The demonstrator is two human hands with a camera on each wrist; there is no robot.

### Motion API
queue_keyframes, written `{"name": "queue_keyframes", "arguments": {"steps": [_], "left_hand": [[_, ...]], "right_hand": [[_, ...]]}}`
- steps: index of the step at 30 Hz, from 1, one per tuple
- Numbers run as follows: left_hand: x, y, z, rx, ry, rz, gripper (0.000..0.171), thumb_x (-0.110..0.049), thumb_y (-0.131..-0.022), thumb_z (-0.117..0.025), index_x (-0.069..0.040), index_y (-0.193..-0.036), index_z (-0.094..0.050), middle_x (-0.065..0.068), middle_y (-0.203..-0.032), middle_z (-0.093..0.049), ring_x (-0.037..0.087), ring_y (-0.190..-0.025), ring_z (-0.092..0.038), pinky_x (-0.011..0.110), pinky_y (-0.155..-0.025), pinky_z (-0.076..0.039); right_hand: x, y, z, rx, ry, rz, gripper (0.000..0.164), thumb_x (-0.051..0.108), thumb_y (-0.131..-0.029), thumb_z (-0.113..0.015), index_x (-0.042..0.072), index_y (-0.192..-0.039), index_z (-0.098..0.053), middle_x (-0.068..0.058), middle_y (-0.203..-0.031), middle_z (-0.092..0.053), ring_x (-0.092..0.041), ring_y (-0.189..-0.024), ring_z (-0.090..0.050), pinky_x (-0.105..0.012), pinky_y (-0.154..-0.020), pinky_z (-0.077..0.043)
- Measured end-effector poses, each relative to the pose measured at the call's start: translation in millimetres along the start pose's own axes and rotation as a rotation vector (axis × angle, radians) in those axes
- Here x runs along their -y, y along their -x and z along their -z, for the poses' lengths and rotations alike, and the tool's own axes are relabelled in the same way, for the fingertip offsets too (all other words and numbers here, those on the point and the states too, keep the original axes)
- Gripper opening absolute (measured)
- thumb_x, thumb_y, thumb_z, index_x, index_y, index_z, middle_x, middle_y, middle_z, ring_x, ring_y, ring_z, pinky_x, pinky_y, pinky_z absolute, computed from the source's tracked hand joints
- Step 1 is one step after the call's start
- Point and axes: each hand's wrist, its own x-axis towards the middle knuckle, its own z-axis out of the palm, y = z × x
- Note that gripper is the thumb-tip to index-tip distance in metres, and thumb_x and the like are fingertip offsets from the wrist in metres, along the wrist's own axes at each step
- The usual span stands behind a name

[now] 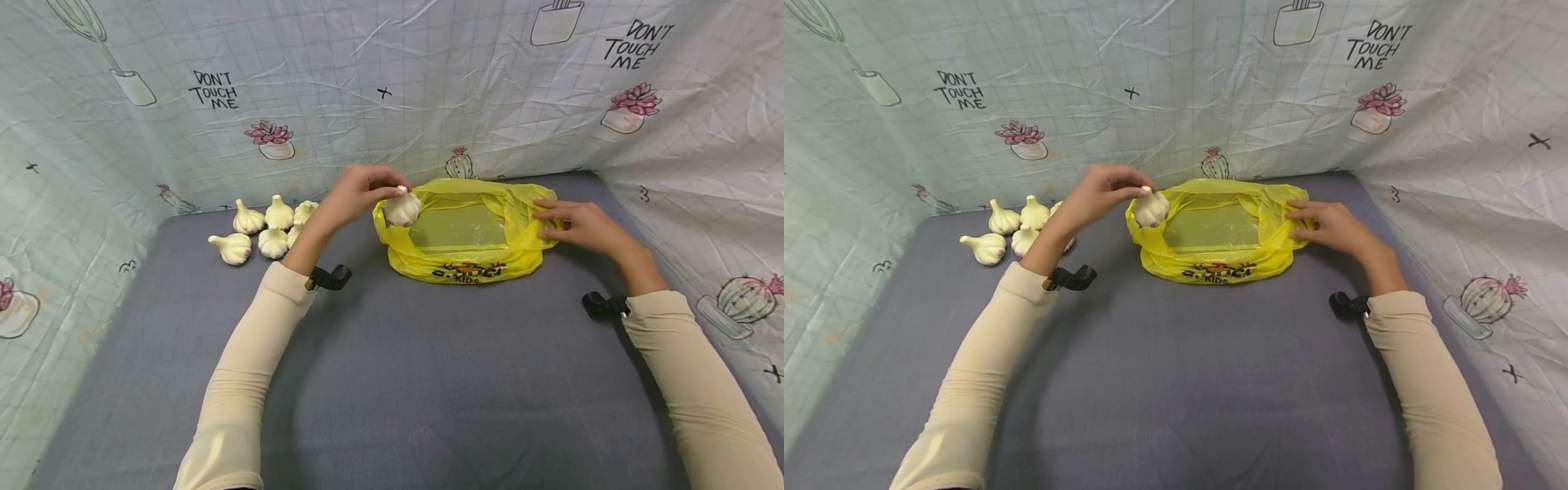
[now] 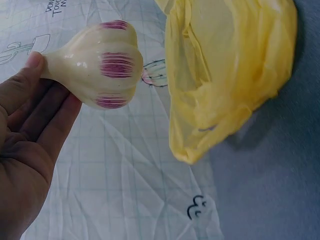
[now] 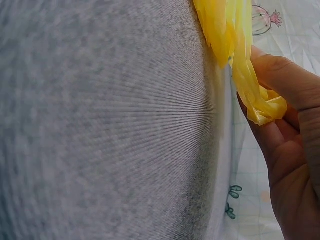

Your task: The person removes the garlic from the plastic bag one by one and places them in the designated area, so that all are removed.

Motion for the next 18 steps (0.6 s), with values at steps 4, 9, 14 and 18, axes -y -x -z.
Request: {"name": "queue_keyframes", "arguments": {"steps": [4, 9, 14, 18], "left_hand": [[-0.5, 8.3, 6.7, -0.004, -0.013, -0.007, 0.016, -0.016, -0.098, -0.069, -0.008, -0.107, -0.079, 0.002, -0.103, -0.076, 0.016, -0.089, -0.068, 0.026, -0.076, -0.051], [-3.1, 17.3, 14.2, -0.014, -0.04, -0.013, 0.015, -0.016, -0.097, -0.069, -0.009, -0.108, -0.079, 0.001, -0.103, -0.076, 0.013, -0.09, -0.068, 0.025, -0.077, -0.052], [-6.5, 27.8, 21.6, -0.021, -0.059, 0.009, 0.015, -0.015, -0.098, -0.069, -0.009, -0.108, -0.078, 0.001, -0.103, -0.076, 0.012, -0.089, -0.067, 0.025, -0.076, -0.051], [-7.5, 38.6, 27.1, -0.026, -0.059, 0.029, 0.016, -0.015, -0.098, -0.069, -0.009, -0.109, -0.078, 0.002, -0.104, -0.076, 0.013, -0.091, -0.068, 0.025, -0.079, -0.053]], "right_hand": [[0.7, -1.4, 0.9, 0.001, -0.003, 0.001, 0.043, 0.011, -0.084, -0.083, 0.004, -0.125, -0.073, -0.015, -0.141, -0.061, -0.001, -0.068, -0.048, -0.026, -0.067, -0.04], [0.8, -2.1, 1.9, 0.008, -0.004, -0.005, 0.043, 0.012, -0.084, -0.083, 0.004, -0.125, -0.073, -0.015, -0.142, -0.061, -0.001, -0.068, -0.048, -0.026, -0.067, -0.04], [1.4, -0.5, 1.6, 0.01, -0.018, -0.017, 0.042, 0.012, -0.085, -0.083, 0.004, -0.125, -0.073, -0.014, -0.142, -0.06, -0.002, -0.068, -0.049, -0.025, -0.067, -0.041], [2.1, 0.8, 1.5, 0.015, -0.031, -0.033, 0.041, 0.013, -0.086, -0.083, 0.005, -0.125, -0.073, -0.014, -0.143, -0.059, -0.002, -0.068, -0.049, -0.024, -0.067, -0.041]]}}
